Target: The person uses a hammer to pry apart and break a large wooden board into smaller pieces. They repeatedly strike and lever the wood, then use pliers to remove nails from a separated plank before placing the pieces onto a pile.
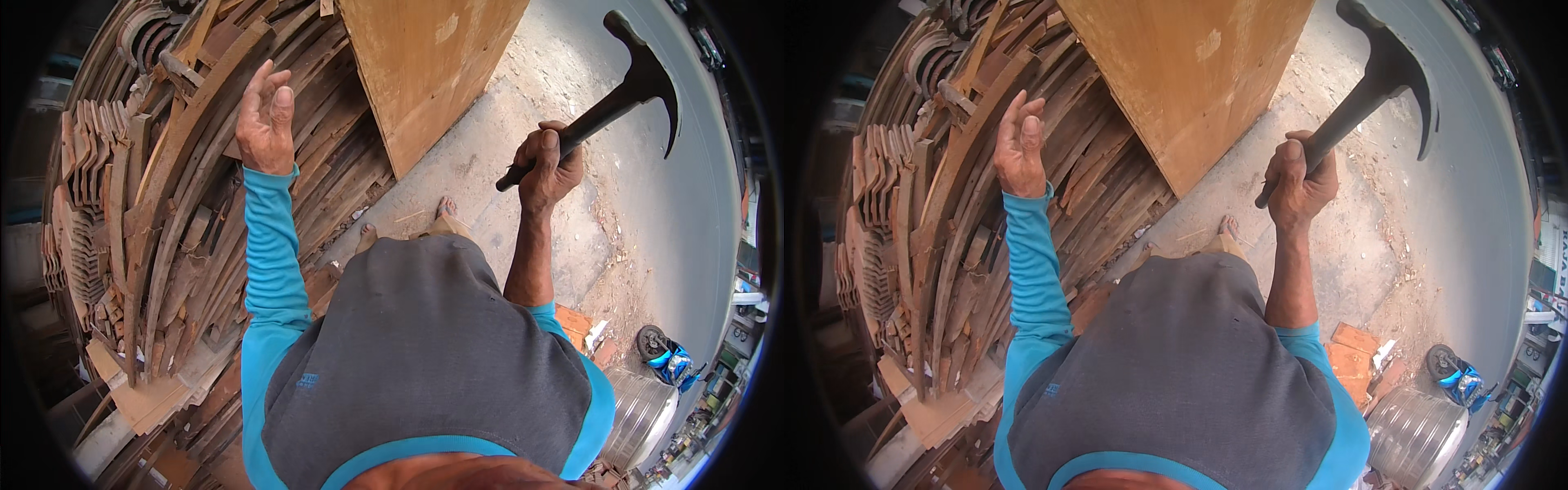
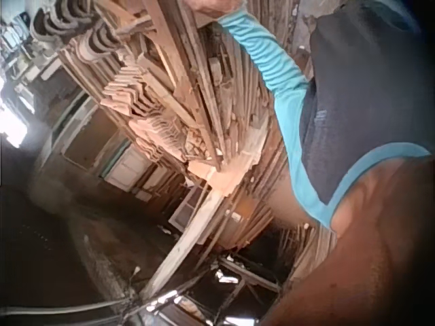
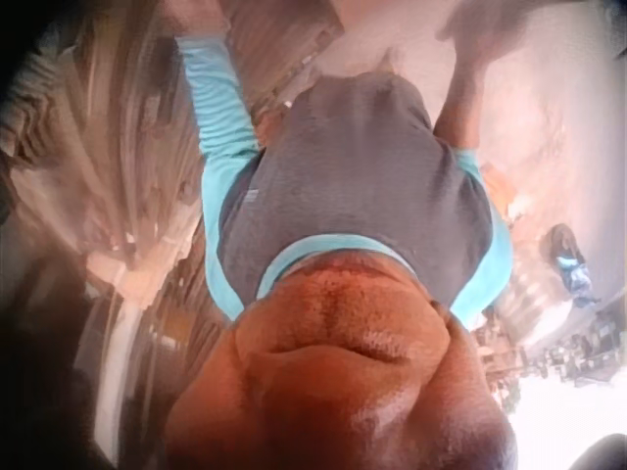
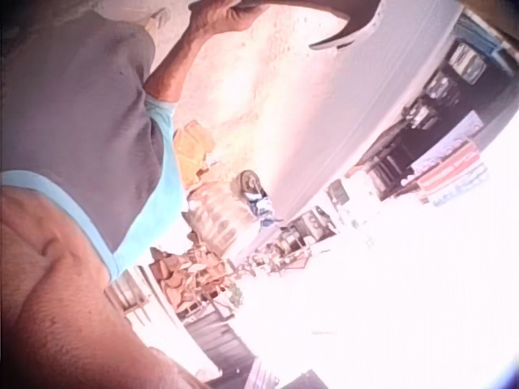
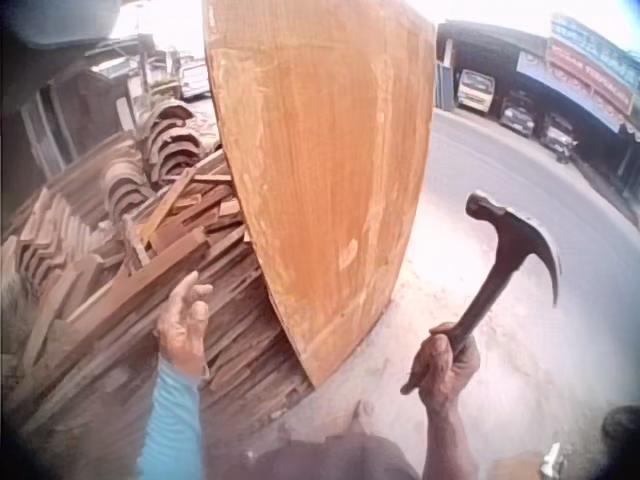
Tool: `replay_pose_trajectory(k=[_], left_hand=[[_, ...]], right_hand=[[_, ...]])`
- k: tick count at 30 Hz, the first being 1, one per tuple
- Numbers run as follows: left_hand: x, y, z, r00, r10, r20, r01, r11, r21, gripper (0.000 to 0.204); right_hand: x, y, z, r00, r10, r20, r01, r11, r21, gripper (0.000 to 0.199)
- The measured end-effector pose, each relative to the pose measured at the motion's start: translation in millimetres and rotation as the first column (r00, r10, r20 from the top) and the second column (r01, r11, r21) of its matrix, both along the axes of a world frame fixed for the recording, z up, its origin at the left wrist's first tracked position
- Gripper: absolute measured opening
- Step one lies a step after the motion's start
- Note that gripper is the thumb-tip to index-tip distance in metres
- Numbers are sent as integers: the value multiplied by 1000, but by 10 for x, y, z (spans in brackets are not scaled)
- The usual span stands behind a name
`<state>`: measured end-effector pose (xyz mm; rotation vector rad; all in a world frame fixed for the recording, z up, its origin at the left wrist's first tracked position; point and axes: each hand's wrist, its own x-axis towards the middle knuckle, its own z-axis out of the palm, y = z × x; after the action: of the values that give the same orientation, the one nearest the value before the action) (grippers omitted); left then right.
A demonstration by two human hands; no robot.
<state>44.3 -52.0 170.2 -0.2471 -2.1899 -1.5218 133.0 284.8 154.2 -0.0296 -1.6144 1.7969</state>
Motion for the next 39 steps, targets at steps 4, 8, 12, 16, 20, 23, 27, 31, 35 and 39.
replay_pose_trajectory(k=[4,8,12,16,20,23,27,31,35,39], left_hand=[[-468,678,-12,983,-72,-168,82,995,51,69],[-974,824,-185,973,9,-232,-17,999,-32,64],[-916,1320,-101,987,128,-101,-72,897,435,59],[-919,1622,27,912,388,-134,-334,891,307,74],[-649,1614,169,933,359,2,-344,892,292,69],[-696,1594,70,934,350,-72,-298,875,381,63],[-656,1530,98,960,279,5,-262,897,357,56],[-612,1465,175,947,320,-21,-306,920,247,54],[-736,1230,297,952,305,-25,-302,950,84,51],[-665,1157,956,939,264,-220,-234,960,154,49]], right_hand=[[72,797,-10,998,-62,-31,62,998,11,23],[191,1535,-142,995,-91,43,92,995,-32,21],[275,2035,-236,981,-137,140,151,984,-97,21],[226,2333,-435,958,-161,236,190,976,-105,21],[77,2244,-456,953,-37,300,70,992,-100,22],[-82,2014,-427,949,38,314,-11,996,-89,21],[-347,1600,-376,956,138,261,-134,990,-35,18],[-692,1066,-98,949,253,188,-260,966,11,20],[-1054,586,416,916,393,82,-398,916,44,16],[-1353,-3,1084,871,485,-74,-462,862,212,21]])
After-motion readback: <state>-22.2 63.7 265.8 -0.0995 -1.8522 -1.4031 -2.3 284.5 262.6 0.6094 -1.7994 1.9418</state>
